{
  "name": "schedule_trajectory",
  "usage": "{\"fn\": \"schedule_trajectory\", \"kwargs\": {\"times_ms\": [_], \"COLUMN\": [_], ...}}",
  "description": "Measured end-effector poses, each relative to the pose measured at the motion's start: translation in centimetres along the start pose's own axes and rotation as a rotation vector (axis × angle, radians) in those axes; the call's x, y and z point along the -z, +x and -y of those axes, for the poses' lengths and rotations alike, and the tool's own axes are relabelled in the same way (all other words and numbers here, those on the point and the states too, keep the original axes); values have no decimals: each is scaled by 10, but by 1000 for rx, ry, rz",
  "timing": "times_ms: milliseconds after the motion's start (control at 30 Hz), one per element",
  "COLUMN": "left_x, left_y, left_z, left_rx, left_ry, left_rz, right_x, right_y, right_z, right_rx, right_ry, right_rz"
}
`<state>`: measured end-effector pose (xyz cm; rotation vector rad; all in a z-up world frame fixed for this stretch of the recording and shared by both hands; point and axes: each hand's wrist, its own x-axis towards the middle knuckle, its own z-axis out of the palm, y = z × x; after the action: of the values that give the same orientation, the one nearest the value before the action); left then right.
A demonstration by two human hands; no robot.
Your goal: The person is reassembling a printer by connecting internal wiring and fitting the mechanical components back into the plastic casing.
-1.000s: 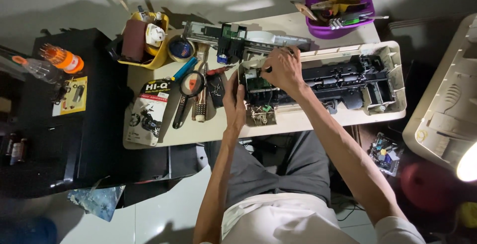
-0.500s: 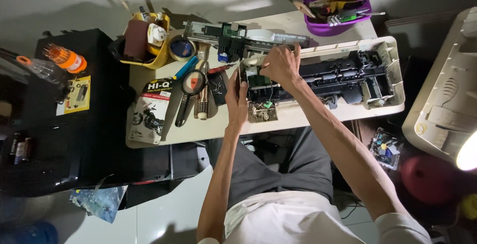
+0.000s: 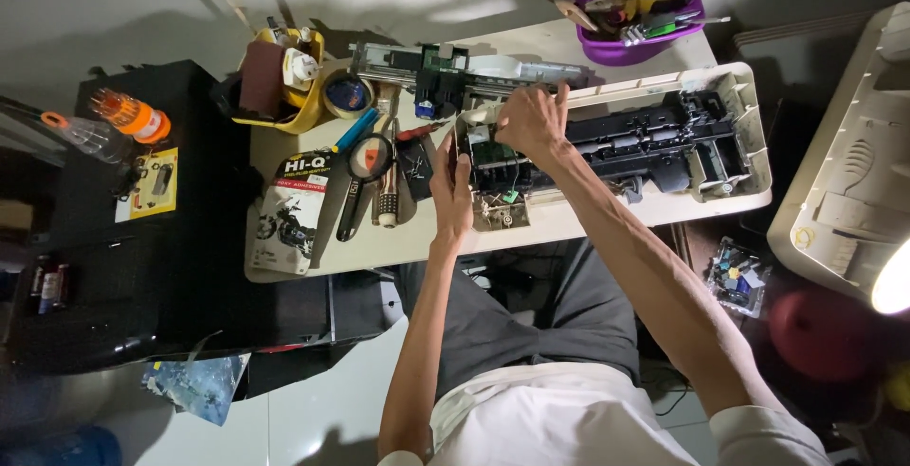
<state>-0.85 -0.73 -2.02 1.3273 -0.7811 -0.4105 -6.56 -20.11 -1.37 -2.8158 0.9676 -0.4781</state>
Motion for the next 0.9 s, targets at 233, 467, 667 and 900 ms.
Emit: {"fn": "schedule_trajectory", "kwargs": {"times_ms": [233, 467, 667, 900], "left_x": [-2, -4, 1, 0], "left_y": [1, 1, 1, -1], "left_z": [-3, -25, -12, -25], "left_rx": [5, 16, 27, 21], "left_ry": [-14, -31, -9, -5], "left_rz": [-12, -18, 6, -10], "right_x": [12, 31, 11, 37], "right_y": [-6, -9, -8, -13], "right_z": [4, 3, -26, -14], "right_rx": [28, 128, 278, 294], "right_ry": [-21, 123, 143, 88], "right_rz": [14, 36, 82, 139]}}
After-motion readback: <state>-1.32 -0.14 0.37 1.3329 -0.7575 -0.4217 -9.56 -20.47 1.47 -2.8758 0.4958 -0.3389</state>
